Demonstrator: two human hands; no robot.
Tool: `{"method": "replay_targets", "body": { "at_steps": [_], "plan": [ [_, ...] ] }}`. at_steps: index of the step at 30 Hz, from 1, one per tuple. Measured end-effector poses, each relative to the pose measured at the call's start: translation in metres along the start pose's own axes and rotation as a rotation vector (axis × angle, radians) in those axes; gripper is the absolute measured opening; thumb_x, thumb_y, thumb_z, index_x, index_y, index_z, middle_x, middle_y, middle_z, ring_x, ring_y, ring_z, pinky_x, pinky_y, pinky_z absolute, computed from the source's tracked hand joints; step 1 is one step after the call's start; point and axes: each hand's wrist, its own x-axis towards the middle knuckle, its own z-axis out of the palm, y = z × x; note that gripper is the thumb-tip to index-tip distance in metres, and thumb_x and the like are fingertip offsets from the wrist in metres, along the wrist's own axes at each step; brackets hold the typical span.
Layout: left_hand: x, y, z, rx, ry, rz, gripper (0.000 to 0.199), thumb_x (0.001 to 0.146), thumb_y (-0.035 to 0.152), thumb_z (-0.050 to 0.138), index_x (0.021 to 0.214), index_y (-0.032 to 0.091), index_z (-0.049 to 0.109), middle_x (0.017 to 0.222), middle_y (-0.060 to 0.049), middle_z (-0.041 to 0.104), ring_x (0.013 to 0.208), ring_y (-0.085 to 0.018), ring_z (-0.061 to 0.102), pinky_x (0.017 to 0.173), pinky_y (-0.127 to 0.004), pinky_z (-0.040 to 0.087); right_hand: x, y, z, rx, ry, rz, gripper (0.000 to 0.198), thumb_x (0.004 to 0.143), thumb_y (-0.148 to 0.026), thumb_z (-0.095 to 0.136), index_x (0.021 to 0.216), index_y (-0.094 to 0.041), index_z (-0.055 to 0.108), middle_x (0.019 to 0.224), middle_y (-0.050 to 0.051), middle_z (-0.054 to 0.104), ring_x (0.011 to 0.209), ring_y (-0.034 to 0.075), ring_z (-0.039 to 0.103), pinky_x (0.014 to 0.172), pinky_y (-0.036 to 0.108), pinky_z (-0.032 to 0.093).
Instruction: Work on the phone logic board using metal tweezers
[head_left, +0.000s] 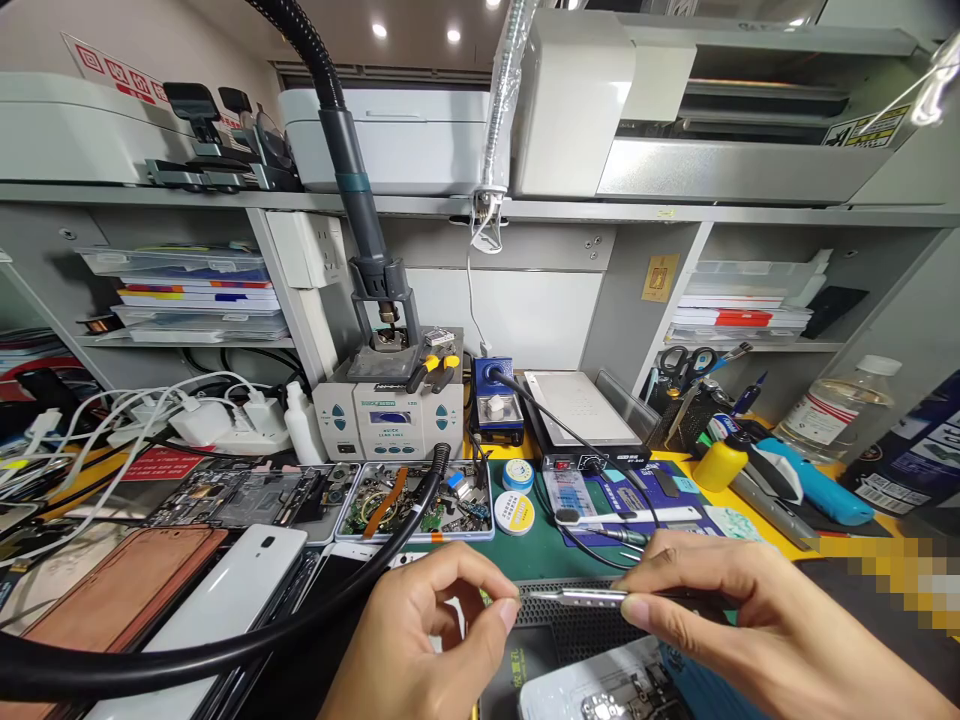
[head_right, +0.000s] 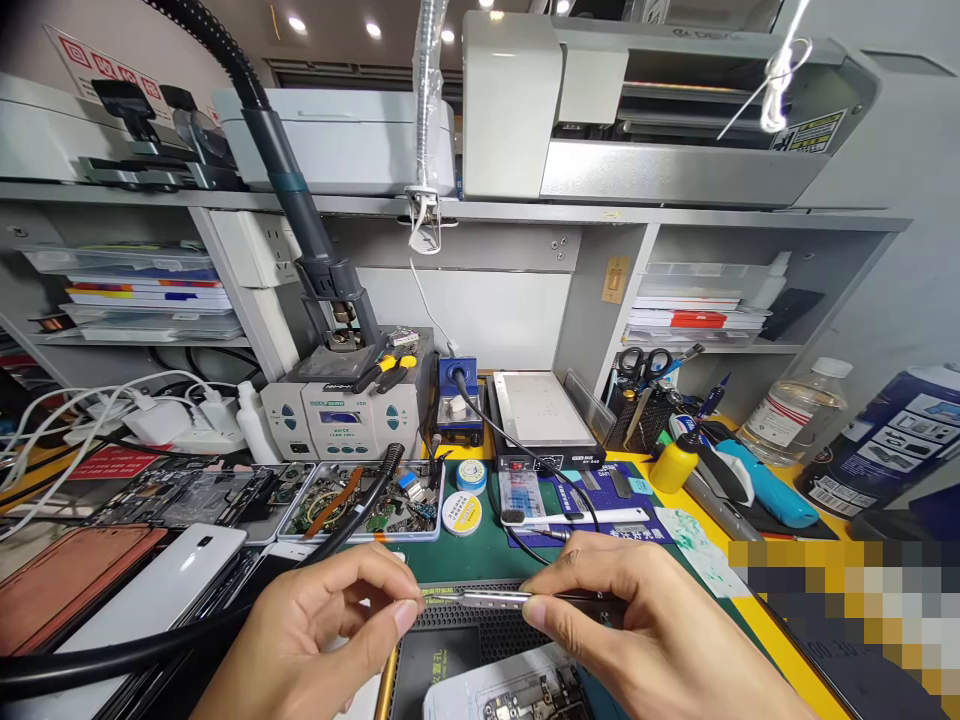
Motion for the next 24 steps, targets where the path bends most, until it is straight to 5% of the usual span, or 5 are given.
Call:
{"method": "replay_targets", "body": {
  "at_steps": [4,24],
  "plan": [
    [0.001,-0.001,-0.001,-0.056,-0.042,-0.058,0.030,0.078,0.050,0.070,0.084,0.021,0.069,0.069,0.001,0.051,0.058,-0.010,0.039,0.048,-0.019,0.028,-0.001,0.002,0.000,0.016,0.007,0.005,0.029,0.097,-0.054,0.064,0.090,-0.029,0.077,0.089,0.000,0.069,0.083,0.021,0.063,0.071,0.029,0.045],
    [0.008,-0.002,-0.002,-0.153,-0.033,-0.121,0.041,0.074,0.053,0.075,0.083,0.013,0.070,0.064,-0.002,0.059,0.053,-0.011,0.049,0.041,-0.019,0.035,-0.003,0.014,0.003,0.041,0.024,-0.057,0.026,0.099,-0.051,0.064,0.092,-0.029,0.075,0.090,-0.001,0.069,0.081,0.018,0.064,0.070,0.025,0.046]
  ]
}}
